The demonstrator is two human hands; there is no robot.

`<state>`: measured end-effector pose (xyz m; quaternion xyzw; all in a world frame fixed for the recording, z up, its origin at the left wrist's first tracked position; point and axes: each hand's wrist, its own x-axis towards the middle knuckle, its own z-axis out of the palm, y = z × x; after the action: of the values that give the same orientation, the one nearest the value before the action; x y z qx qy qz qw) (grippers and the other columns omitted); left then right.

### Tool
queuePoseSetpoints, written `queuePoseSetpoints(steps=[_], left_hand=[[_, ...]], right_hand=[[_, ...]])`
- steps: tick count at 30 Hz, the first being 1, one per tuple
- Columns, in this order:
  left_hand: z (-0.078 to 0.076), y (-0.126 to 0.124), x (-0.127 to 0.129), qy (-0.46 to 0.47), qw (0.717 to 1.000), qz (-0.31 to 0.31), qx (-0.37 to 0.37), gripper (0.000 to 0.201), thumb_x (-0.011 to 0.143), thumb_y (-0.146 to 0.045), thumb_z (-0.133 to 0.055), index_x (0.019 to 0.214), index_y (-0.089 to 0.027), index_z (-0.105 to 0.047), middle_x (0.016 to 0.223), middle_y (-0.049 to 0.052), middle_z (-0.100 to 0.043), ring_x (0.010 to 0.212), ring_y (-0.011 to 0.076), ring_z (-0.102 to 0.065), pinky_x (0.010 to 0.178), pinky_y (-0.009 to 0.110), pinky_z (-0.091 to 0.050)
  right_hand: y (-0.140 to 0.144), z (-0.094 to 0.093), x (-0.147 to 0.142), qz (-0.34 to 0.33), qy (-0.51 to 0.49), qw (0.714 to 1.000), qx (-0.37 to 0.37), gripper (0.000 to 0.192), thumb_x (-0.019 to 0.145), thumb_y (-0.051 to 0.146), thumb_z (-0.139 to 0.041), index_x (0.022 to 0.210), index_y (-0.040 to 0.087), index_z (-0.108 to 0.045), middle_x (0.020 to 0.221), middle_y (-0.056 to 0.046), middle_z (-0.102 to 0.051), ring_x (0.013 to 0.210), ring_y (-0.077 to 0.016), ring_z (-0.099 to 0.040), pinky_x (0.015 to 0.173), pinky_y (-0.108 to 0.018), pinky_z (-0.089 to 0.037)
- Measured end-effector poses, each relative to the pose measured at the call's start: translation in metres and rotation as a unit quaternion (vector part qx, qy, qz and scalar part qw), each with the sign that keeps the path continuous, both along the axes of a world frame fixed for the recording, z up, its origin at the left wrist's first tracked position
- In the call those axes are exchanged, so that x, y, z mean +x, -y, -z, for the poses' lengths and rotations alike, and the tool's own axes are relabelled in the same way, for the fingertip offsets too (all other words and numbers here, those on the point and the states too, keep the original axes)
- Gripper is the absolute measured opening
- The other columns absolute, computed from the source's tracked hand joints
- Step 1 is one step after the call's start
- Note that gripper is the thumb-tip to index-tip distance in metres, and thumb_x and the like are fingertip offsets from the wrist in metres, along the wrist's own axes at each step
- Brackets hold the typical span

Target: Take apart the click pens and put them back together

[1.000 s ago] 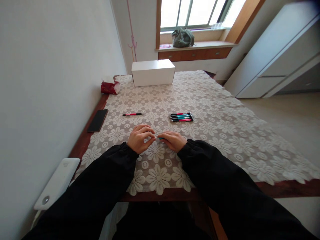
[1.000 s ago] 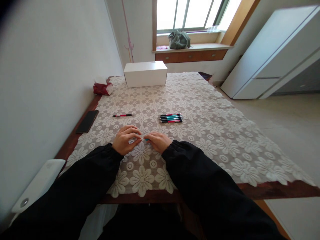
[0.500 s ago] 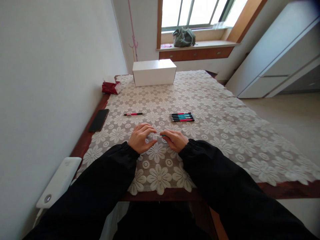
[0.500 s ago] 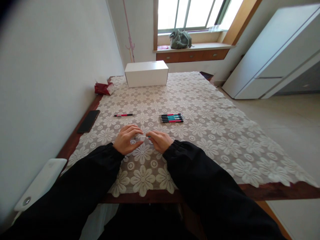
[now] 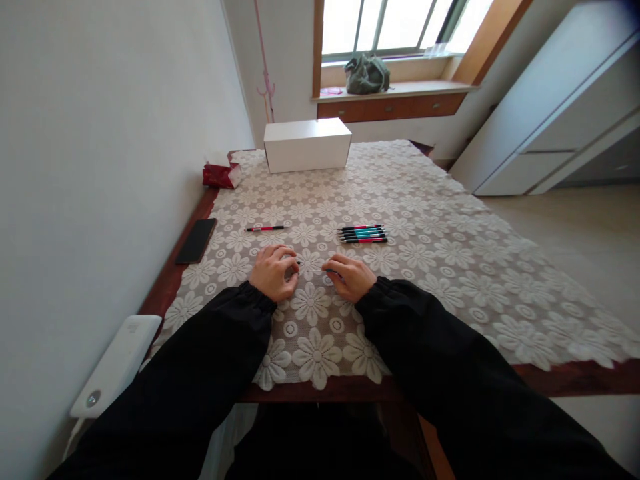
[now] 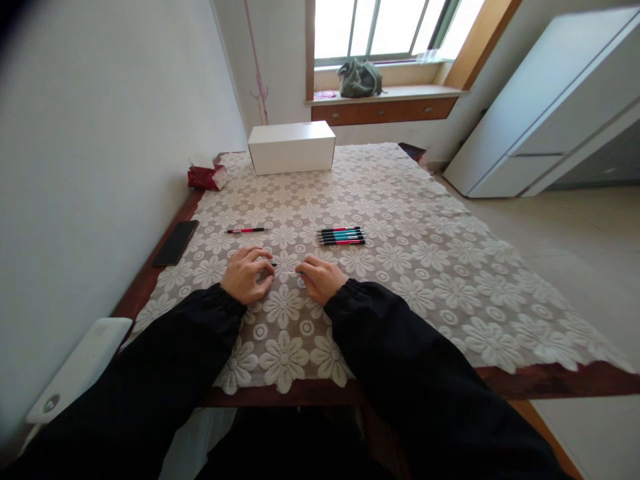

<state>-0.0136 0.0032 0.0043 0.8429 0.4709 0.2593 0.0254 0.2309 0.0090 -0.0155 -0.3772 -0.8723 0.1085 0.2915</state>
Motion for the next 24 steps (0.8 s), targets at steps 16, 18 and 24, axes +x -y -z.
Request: queuePoseSetpoints(steps=[16, 18, 24], left_hand=[[0.0008, -0.0003, 0.0022, 0.042, 0.999, 0.034, 0.001, 0.004, 0.082, -0.026, -0.068, 0.083, -0.026, -0.073, 0.109, 0.003, -0.071, 0.12, 0.0276, -0.056, 0.108, 0.052, -0.042], [0.0006, 0.0001, 0.0024, 0.044, 0.998, 0.035, 0.003, 0.004, 0.082, -0.025, -0.068, 0.083, -0.025, -0.072, 0.109, 0.003, -0.072, 0.12, 0.0275, -0.056, 0.108, 0.052, -0.042], [0.0009, 0.0007, 0.0039, 0.05, 0.997, 0.05, 0.008, 0.005, 0.085, -0.026, -0.067, 0.084, -0.025, -0.072, 0.107, 0.003, -0.072, 0.119, 0.0261, -0.057, 0.106, 0.049, -0.044]], right_hand=[[-0.0016, 0.0029, 0.0005, -0.011, 0.025, 1.0, 0.003, 0.023, 0.091, 0.014, -0.049, 0.1, 0.021, -0.069, 0.096, -0.006, -0.063, 0.08, -0.0168, -0.061, 0.074, -0.027, -0.049], [-0.0018, 0.0032, 0.0006, -0.012, 0.025, 1.0, -0.001, 0.023, 0.09, 0.014, -0.049, 0.101, 0.021, -0.068, 0.097, -0.006, -0.063, 0.08, -0.017, -0.061, 0.074, -0.028, -0.049], [-0.0015, 0.0033, 0.0005, -0.024, 0.012, 1.0, -0.014, 0.022, 0.091, 0.013, -0.049, 0.101, 0.021, -0.068, 0.097, -0.006, -0.063, 0.082, -0.017, -0.061, 0.077, -0.028, -0.05]])
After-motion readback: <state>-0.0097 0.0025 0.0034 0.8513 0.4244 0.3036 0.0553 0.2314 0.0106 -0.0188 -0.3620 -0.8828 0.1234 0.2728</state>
